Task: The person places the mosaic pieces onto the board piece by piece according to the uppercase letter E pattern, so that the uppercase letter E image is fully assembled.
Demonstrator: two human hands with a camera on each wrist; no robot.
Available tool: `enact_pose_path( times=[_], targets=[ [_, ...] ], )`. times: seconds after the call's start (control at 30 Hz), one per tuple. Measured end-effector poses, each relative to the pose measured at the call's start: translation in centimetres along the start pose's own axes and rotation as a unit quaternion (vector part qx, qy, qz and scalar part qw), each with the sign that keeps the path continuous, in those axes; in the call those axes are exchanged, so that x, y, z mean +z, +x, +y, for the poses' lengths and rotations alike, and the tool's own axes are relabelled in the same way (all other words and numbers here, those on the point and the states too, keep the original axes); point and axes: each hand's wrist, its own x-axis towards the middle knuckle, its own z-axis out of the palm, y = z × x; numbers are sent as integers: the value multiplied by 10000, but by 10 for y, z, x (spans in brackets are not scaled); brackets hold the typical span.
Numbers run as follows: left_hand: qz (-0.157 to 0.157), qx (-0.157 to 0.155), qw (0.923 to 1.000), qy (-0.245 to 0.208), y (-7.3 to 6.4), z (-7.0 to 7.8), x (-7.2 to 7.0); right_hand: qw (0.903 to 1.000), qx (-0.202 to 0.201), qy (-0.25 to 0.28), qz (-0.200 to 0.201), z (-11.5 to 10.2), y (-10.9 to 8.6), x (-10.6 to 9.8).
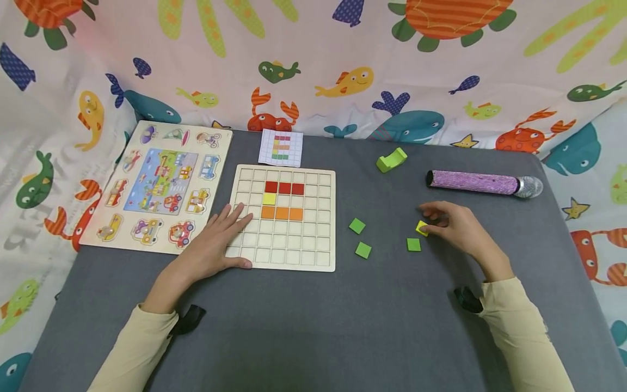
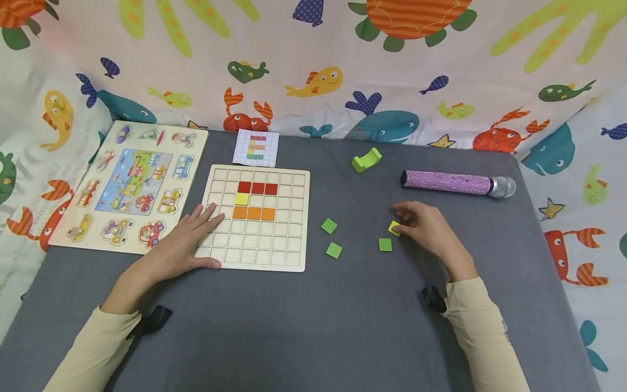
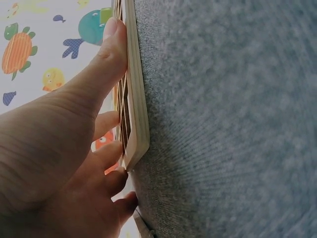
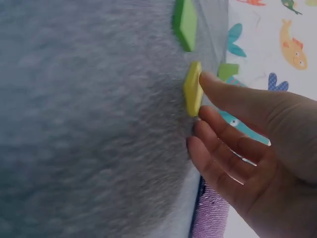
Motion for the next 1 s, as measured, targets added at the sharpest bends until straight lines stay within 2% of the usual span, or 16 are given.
enact_pose_path(
  times=[0.23, 0.37, 0.57, 0.8, 1.0],
  targets=[
    [51, 72, 10000, -14, 0, -2, 1, 9996, 250, 61, -73, -6, -3, 2],
    [58, 79, 10000, -10, 0, -2, 1, 9998, 42, 0, -191, -12, 3, 0],
    [43, 44, 10000, -25, -1, -1, 0, 9996, -205, 95, -159, -26, 13, 3],
    [36, 59, 10000, -39, 0, -1, 0, 9974, -576, 430, -4, -48, 31, 10],
    [46, 61, 10000, -60, 0, -2, 1, 9950, -789, 606, -53, -74, 50, 22]
  ],
)
